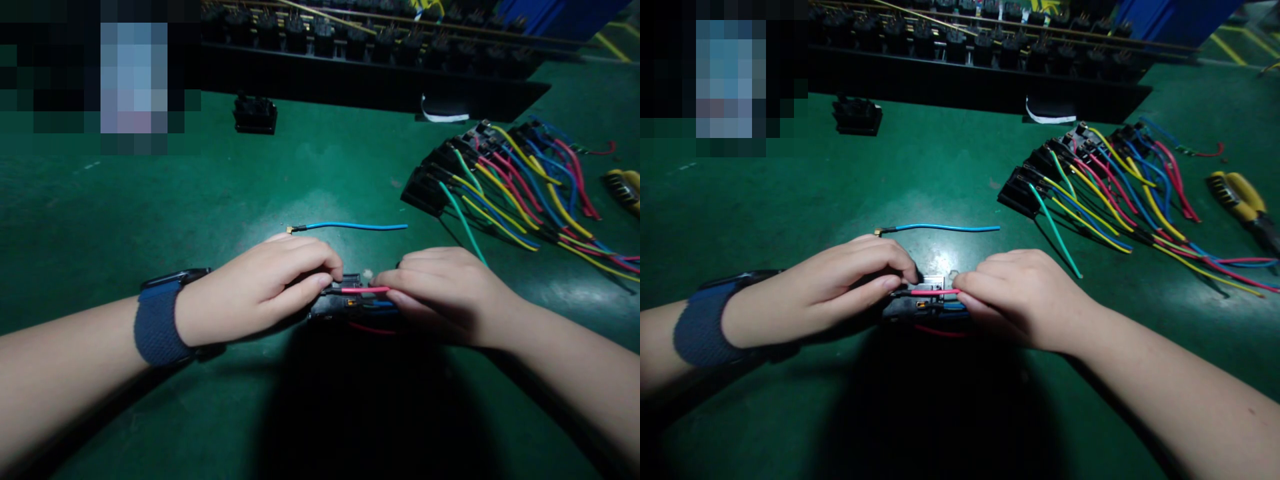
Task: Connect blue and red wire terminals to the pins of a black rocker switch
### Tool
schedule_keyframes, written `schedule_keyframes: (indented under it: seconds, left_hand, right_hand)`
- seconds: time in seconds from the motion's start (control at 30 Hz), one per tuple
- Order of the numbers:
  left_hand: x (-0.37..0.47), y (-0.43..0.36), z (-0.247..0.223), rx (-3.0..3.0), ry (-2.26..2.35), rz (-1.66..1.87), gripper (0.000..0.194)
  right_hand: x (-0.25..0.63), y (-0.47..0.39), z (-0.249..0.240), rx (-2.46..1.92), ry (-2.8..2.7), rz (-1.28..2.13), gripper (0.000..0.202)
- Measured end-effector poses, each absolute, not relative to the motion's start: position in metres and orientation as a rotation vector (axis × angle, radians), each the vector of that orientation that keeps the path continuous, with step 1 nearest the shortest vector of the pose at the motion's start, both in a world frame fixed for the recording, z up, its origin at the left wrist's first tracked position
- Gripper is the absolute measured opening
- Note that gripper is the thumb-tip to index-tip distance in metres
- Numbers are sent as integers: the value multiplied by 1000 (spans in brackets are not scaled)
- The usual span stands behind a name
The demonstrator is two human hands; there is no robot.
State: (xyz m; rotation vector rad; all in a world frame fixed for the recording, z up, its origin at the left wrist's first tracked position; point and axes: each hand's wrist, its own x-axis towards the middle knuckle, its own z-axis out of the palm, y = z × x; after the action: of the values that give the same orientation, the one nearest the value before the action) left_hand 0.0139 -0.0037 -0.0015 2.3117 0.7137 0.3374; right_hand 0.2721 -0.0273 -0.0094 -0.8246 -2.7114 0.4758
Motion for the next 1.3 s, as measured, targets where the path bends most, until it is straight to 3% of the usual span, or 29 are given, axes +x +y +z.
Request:
schedule_keyframes:
  seconds: [1.3]
  left_hand:
    - [12,-4,-1,2314,699,305,21]
  right_hand:
    - [271,-25,-9,-834,-2695,589,25]
